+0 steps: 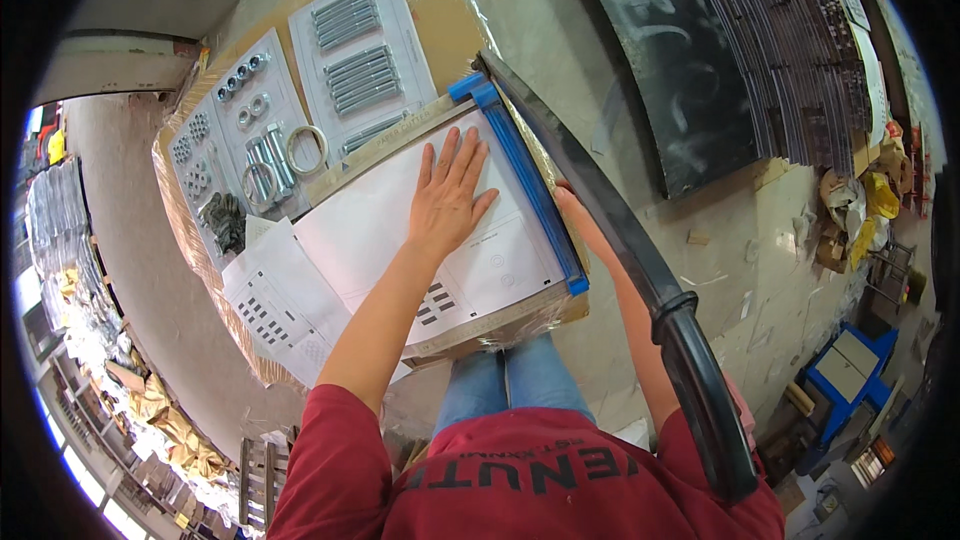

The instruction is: The person uses a manual paper cutter to trim sheets of paper on a workbench. They repeatedly align the paper against the cutter's guide, press down the lever to slice the edges, and then stack the trimmed sheets. The person occasionally picks up and inspects the cut pieces before continuing the process.

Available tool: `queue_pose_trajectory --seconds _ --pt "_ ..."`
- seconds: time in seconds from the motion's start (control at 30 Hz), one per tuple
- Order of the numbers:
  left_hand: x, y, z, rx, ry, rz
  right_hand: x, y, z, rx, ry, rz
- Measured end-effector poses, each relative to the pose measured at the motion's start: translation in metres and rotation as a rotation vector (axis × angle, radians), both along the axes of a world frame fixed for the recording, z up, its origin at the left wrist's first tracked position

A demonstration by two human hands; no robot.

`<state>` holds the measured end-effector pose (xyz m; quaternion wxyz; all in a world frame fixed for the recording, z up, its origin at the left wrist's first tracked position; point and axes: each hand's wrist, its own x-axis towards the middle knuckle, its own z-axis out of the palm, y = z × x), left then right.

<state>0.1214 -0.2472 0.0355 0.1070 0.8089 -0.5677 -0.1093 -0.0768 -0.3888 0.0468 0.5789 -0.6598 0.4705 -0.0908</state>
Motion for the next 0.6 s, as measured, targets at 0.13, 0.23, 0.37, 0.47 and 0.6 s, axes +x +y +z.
queue_pose_trajectory --seconds 0.13,0.23,0.37,0.47,0.6 --pt "0.001 -0.002 0.001 -0.037 0.015 0.068 0.007 0.0 -0.029 -0.034 0.158 0.043" --pt "0.001 -0.004 -0.002 -0.063 0.061 0.087 0.015 0.0 -0.015 0.044 0.226 0.054" --pt "0.0 -0.011 -0.002 -0.088 0.035 0.071 0.006 -0.002 -0.029 -0.006 0.173 0.079" --pt "-0.005 -0.004 0.0 -0.013 0.043 0.041 -0.003 0.0 -0.042 -0.033 0.124 0.084" --pt "-0.009 -0.002 0.002 -0.055 0.024 0.013 0.003 0.0 -0.029 -0.006 0.166 0.069"
